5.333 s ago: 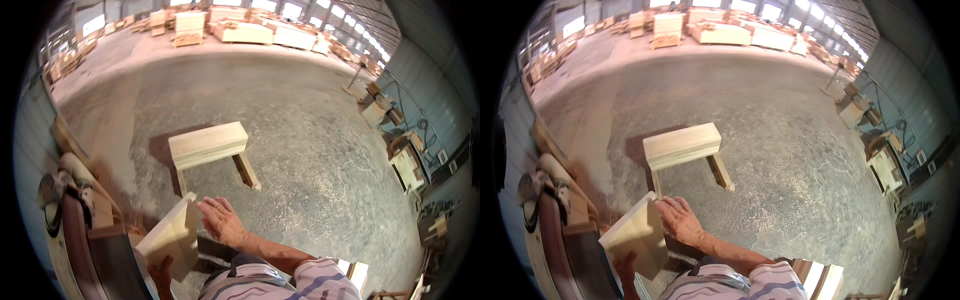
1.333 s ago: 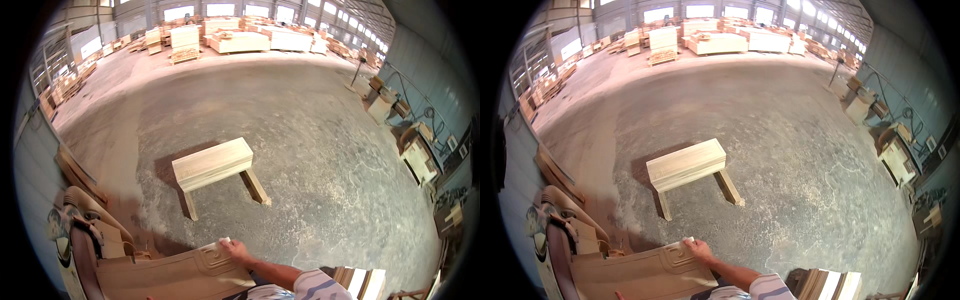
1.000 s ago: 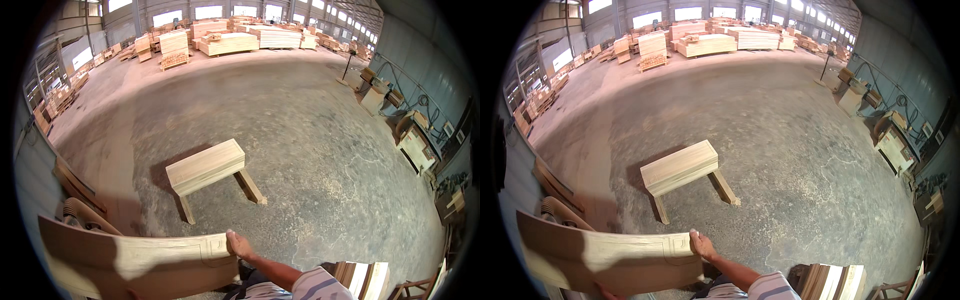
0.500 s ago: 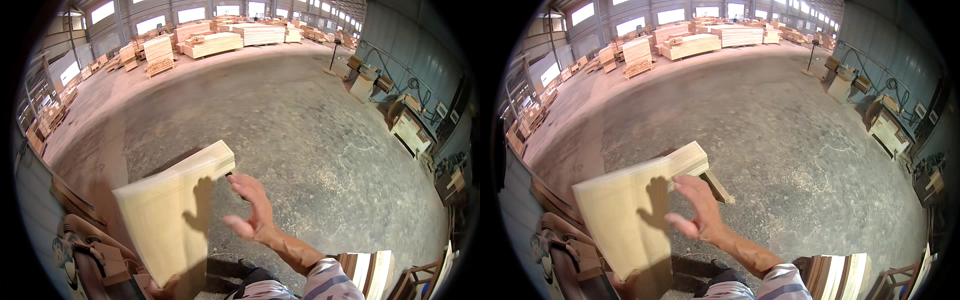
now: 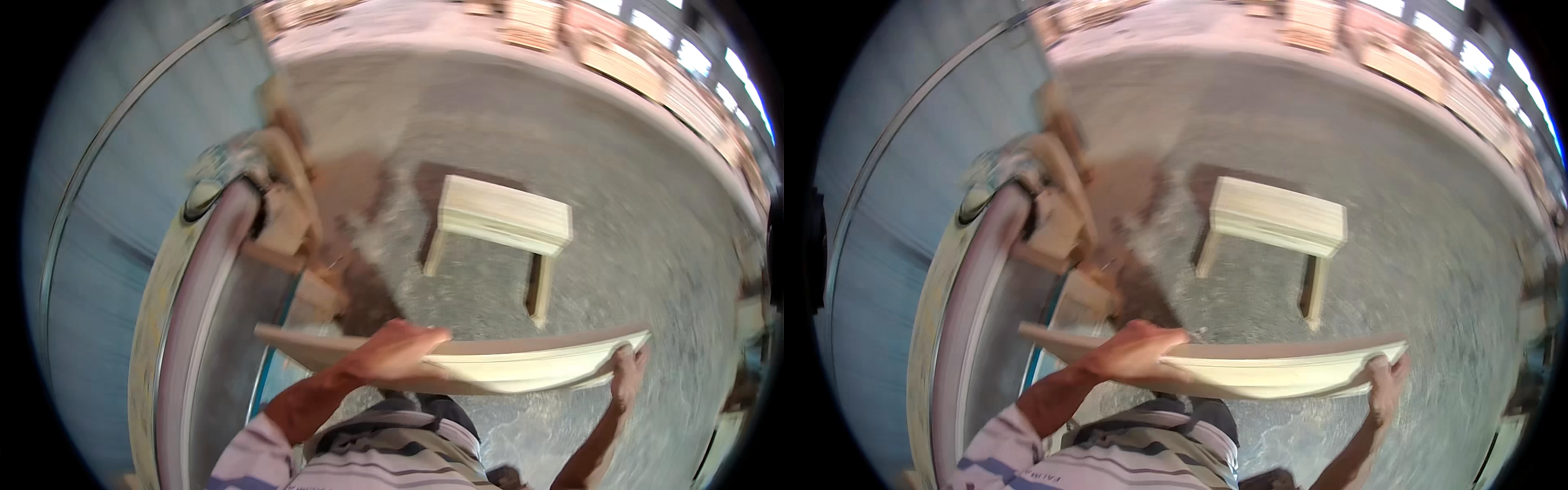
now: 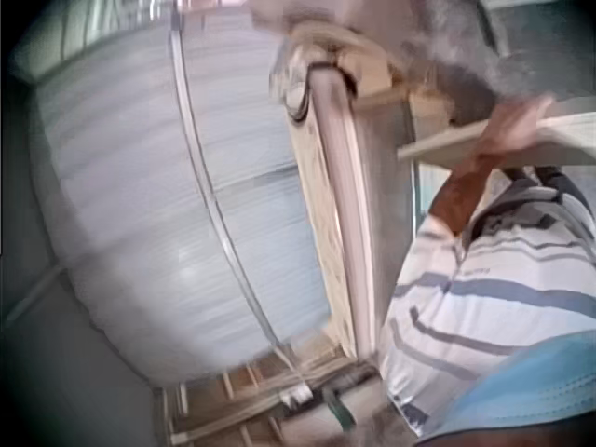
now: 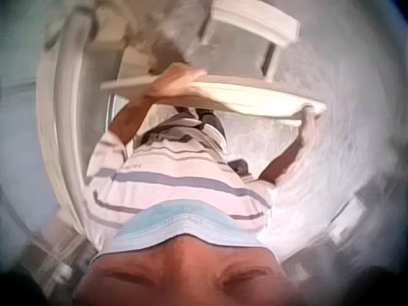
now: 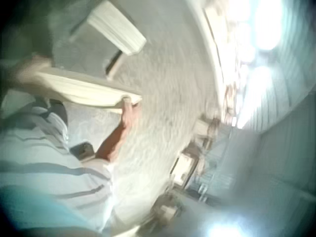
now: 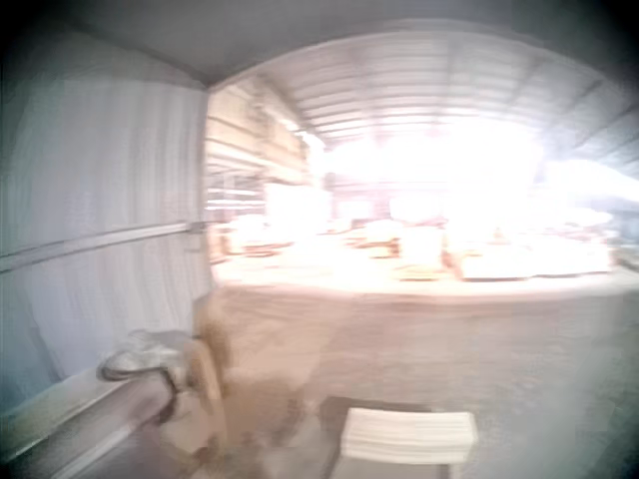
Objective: The person walks through a workshop carrying a bucket, then places it down. They pick up a carved wooden panel and repeatedly rub its surface against a stationary belt sander. The person flips the panel to sand different sides and edges, then stacks the finished piece on a small wooden stand.
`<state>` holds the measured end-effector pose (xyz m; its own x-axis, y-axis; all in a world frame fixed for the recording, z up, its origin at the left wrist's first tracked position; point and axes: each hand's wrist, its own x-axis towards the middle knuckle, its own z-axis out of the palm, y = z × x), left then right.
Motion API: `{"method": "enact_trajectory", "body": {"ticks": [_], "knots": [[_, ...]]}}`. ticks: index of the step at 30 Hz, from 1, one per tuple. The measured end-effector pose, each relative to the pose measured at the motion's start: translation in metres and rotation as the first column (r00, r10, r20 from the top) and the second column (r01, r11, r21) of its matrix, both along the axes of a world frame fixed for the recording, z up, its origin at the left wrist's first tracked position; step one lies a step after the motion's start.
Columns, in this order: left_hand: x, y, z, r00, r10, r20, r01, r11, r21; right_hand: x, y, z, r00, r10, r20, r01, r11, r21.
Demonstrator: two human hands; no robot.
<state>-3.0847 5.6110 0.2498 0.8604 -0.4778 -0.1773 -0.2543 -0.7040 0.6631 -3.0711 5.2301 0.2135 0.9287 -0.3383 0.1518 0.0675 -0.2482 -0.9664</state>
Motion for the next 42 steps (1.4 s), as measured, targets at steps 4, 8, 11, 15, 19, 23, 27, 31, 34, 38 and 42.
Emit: {"method": "enact_trajectory", "body": {"ticks": [4,8,11,15,19,23,27,31,34,38,42], "knots": [[-0.021,0.018,-0.003,0.999,-0.018,0.05,0.017,1.0,0.02,-0.017,-0.027,-0.083,0.981,0.111,-0.157,-0.104,0.993,0.049],[0.001,0.019,-0.013,0.999,0.044,0.022,-0.046,0.989,0.138,-0.003,0.035,-0.094,0.944,0.306,-0.123,-0.25,0.907,0.338],[0.007,0.04,-0.024,0.988,0.142,-0.058,-0.13,0.976,0.176,-0.007,0.068,-0.12,0.901,0.396,-0.176,-0.281,0.843,0.458],[0.009,0.075,-0.042,0.945,0.292,-0.148,-0.26,0.944,0.202,-0.004,0.089,-0.146,0.856,0.478,-0.199,-0.319,0.789,0.525],[0.014,0.089,-0.07,0.936,0.34,-0.095,-0.316,0.927,0.204,0.008,0.096,-0.15,0.819,0.523,-0.235,-0.356,0.786,0.506],[0.011,0.084,-0.109,0.888,0.43,0.161,-0.442,0.896,0.044,0.016,0.106,-0.146,0.825,0.521,-0.218,-0.374,0.794,0.479],[-0.03,0.082,-0.136,0.647,0.564,0.513,-0.658,0.753,0.004,0.014,0.124,-0.13,0.751,0.634,-0.184,-0.492,0.723,0.484],[-0.112,0.104,-0.143,0.336,0.806,0.487,-0.921,0.389,-0.009,0.011,0.131,-0.131,0.704,0.682,-0.196,-0.543,0.696,0.471],[-0.169,0.129,-0.154,0.069,0.921,0.384,-0.997,0.07,0.012,0.012,0.131,-0.133,0.654,0.684,-0.323,-0.511,0.714,0.478],[-0.192,0.139,-0.176,-0.23,0.969,-0.094,-0.973,-0.228,0.022,0.011,0.132,-0.136,0.583,0.719,-0.379,-0.549,0.692,0.469],[-0.168,0.139,-0.163,-0.166,0.781,-0.602,-0.931,-0.325,-0.165,0.011,0.144,-0.146,0.587,0.658,-0.471,-0.273,0.709,0.651]]}}
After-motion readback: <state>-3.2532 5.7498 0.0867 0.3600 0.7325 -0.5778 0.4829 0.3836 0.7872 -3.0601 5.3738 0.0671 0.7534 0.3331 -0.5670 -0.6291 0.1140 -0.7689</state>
